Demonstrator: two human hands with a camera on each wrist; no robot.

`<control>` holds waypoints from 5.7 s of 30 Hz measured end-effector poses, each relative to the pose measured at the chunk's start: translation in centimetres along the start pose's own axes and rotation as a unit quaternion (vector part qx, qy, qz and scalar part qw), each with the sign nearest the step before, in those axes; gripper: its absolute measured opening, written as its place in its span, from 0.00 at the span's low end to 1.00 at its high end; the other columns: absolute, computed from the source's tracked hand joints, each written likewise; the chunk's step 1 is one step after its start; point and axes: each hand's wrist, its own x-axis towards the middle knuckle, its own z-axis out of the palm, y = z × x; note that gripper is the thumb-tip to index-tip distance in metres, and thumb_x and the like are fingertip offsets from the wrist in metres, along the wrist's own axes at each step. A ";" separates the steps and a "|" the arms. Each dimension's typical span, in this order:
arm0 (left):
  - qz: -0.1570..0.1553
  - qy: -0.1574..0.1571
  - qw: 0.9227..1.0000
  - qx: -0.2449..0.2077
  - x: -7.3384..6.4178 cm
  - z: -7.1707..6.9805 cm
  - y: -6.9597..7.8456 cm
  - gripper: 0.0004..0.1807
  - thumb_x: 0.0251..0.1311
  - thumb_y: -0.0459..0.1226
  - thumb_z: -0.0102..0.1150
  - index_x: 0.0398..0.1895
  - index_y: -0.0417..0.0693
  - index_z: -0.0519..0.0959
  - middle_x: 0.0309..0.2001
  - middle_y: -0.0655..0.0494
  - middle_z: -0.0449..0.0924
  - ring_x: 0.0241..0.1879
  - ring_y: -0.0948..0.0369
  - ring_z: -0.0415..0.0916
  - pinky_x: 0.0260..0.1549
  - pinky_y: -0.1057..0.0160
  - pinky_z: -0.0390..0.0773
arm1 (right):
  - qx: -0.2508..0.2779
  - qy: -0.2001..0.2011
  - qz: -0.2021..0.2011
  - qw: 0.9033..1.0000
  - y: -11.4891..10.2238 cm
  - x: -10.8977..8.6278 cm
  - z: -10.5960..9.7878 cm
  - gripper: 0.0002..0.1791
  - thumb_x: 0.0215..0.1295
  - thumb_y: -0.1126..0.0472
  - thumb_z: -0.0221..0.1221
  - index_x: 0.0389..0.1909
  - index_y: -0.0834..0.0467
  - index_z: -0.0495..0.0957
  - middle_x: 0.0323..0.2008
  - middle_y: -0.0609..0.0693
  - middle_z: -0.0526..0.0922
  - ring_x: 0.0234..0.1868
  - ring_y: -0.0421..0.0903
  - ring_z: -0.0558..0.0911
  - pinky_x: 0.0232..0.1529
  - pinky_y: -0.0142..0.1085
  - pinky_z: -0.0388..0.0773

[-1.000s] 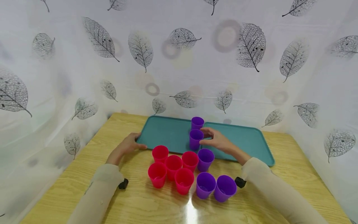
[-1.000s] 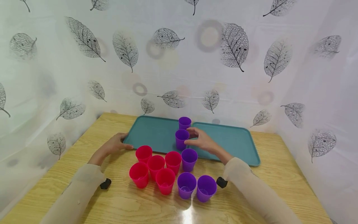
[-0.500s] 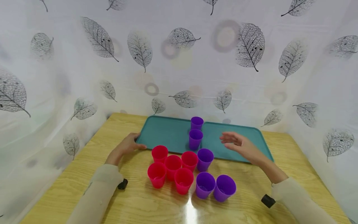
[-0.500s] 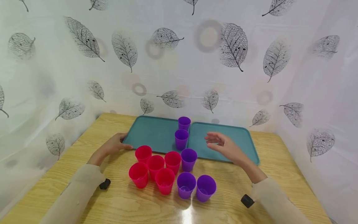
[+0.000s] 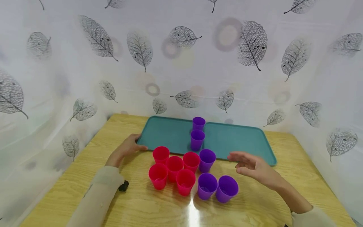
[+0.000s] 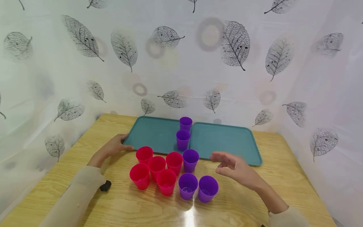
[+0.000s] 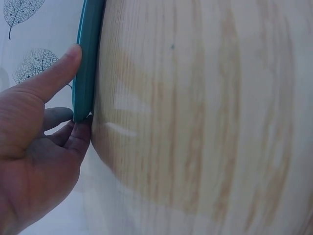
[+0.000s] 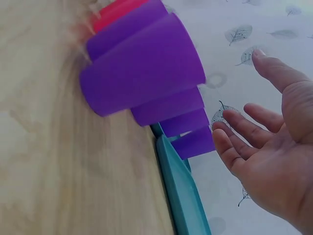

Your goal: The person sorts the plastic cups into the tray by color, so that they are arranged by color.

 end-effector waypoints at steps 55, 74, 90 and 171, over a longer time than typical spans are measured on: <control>0.010 -0.003 1.000 -0.013 -0.2 0.1 0.0 0.47 0.68 0.37 0.68 0.75 0.19 0.50 0.75 0.22 0.52 0.75 0.32 0.49 0.73 0.37 0.54 | -0.023 -0.013 0.007 1.000 1.2 -2.8 5.3 0.37 0.61 0.73 0.70 0.70 0.72 0.68 0.61 0.57 0.82 0.60 0.46 0.82 0.60 0.30 0.76; 0.009 0.000 1.000 -0.021 -0.3 0.1 0.1 0.47 0.68 0.36 0.68 0.75 0.19 0.50 0.75 0.23 0.52 0.76 0.32 0.49 0.73 0.37 0.54 | -0.010 0.022 0.017 1.000 0.5 -2.8 3.0 0.30 0.65 0.75 0.65 0.67 0.74 0.69 0.59 0.62 0.82 0.55 0.45 0.84 0.53 0.33 0.82; 0.010 0.001 1.000 -0.010 -0.5 0.0 0.1 0.47 0.67 0.38 0.69 0.75 0.19 0.51 0.74 0.22 0.53 0.75 0.31 0.51 0.73 0.36 0.55 | -0.028 0.089 0.076 0.993 0.1 -0.6 -1.6 0.30 0.69 0.72 0.63 0.69 0.73 0.66 0.55 0.62 0.82 0.50 0.45 0.86 0.49 0.35 0.85; 0.009 0.005 1.000 -0.012 -0.1 0.0 -0.2 0.46 0.68 0.37 0.67 0.75 0.19 0.51 0.75 0.24 0.53 0.76 0.33 0.50 0.74 0.38 0.53 | -0.086 -0.006 0.098 0.991 0.2 28.3 0.7 0.40 0.65 0.61 0.70 0.75 0.66 0.65 0.58 0.62 0.83 0.59 0.55 0.81 0.63 0.46 0.77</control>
